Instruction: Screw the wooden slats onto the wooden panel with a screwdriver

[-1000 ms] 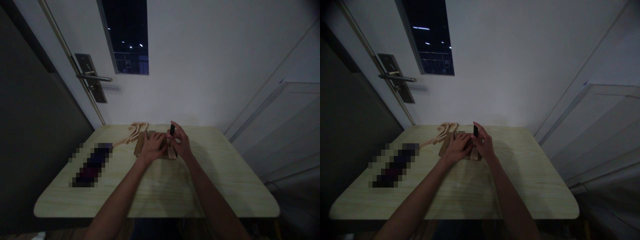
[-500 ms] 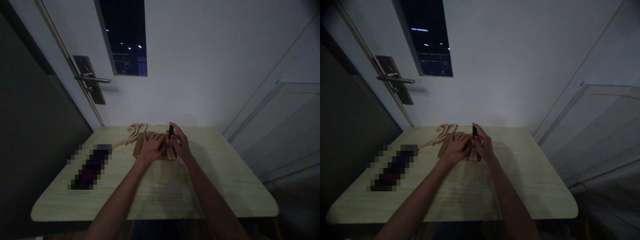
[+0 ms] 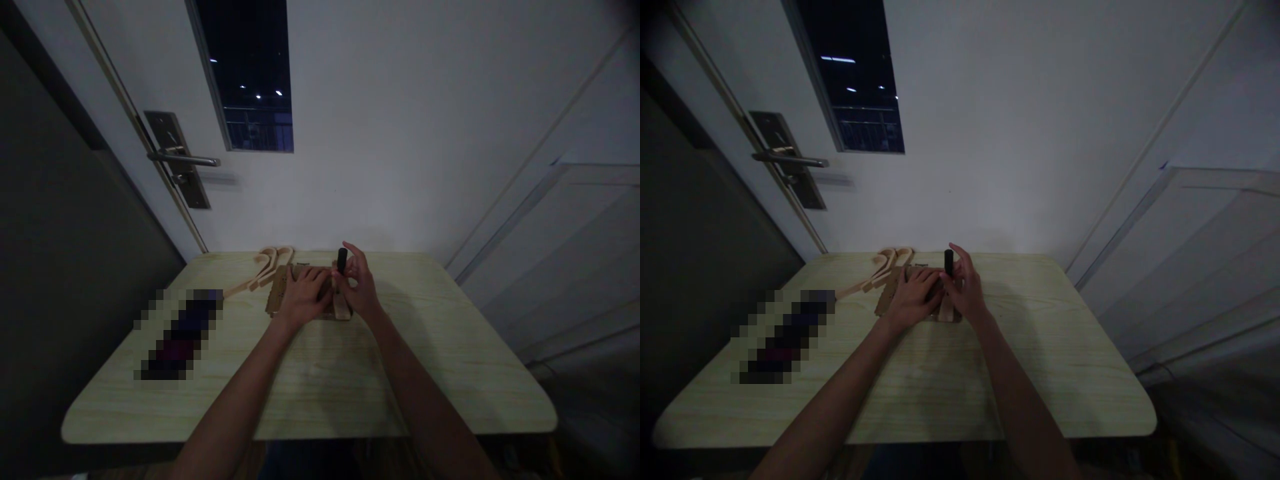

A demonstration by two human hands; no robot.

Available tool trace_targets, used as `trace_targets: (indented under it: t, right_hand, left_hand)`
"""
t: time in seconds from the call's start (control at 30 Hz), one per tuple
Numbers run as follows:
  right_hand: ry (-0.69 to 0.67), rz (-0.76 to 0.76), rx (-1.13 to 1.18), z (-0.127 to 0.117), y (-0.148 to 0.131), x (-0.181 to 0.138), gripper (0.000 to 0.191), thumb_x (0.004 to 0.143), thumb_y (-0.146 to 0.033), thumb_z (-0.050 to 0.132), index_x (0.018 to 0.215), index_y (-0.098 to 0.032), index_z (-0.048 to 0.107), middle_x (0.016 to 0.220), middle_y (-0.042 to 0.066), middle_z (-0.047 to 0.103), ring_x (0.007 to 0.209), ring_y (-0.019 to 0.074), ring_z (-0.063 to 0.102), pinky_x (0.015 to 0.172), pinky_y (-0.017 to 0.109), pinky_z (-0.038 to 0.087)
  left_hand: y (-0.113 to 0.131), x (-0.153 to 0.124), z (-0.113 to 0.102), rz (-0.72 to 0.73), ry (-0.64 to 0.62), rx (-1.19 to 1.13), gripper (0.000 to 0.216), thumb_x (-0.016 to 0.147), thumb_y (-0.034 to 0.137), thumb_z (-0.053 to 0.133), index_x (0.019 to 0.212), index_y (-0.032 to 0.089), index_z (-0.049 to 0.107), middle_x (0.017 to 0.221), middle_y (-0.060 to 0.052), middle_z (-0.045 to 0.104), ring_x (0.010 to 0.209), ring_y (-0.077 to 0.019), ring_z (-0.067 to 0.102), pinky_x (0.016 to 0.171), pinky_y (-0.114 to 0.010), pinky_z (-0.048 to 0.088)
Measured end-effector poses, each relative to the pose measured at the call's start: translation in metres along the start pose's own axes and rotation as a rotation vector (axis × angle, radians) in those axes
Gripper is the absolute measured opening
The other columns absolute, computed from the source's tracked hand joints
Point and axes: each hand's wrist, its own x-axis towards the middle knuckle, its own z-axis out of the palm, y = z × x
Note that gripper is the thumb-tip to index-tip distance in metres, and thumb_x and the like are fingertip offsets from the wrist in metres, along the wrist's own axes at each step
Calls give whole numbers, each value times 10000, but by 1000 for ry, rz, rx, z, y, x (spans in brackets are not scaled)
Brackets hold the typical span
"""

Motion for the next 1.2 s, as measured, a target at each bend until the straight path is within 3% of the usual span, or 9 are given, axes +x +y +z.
trace_targets:
  t: [0.3, 0.5, 0.7, 0.8, 0.9, 1.2]
  right_hand:
    - [9, 21, -34, -2, 1, 0, 443, 844, -353, 634, 1268, -288, 521, 790, -4, 618, 648, 130, 583, 600, 262, 540]
    - [52, 11, 8, -5, -7, -1, 325, 933, -381, 475, 1223, -263, 562, 1097, 72, 668, 962, 182, 651, 762, 319, 562]
    - [94, 39, -7, -4, -8, 0, 325, 901, -361, 540, 1212, -273, 575, 1012, 52, 683, 860, 161, 664, 691, 293, 559]
    - [140, 51, -34, -2, -4, 0, 431, 834, -368, 638, 1248, -285, 547, 911, 21, 647, 698, 128, 609, 611, 273, 550]
    - [132, 33, -58, 0, 1, -1, 473, 806, -375, 669, 1254, -296, 538, 920, 17, 614, 669, 120, 570, 589, 272, 548]
    - [16, -14, -2, -3, -7, -4, 397, 891, -295, 532, 1287, -285, 497, 1141, 70, 643, 962, 182, 649, 722, 308, 570]
  left_hand:
    - [1, 0, -1, -12, -9, -16, 341, 939, 385, 432, 1257, 274, 484, 1339, -58, 557, 1272, -265, 442, 1110, -677, 121]
    - [2, -1, -2, 1, 5, -24, 330, 946, 386, 425, 1251, 281, 492, 1321, -49, 569, 1267, -257, 447, 1120, -665, 90]
    - [0, -1, -1, 1, 16, -27, 327, 948, 404, 424, 1240, 285, 507, 1311, -49, 573, 1267, -259, 441, 1122, -662, 85]
    - [-1, -1, 1, 3, 12, -26, 337, 944, 411, 427, 1253, 292, 491, 1319, -41, 569, 1274, -262, 435, 1115, -674, 90]
    - [0, -1, 1, -1, 12, -11, 340, 946, 407, 420, 1253, 275, 485, 1325, -48, 565, 1275, -263, 437, 1118, -669, 91]
    - [-1, -1, 0, -8, -19, -8, 353, 948, 408, 408, 1268, 276, 475, 1346, -52, 545, 1293, -268, 422, 1114, -671, 107]
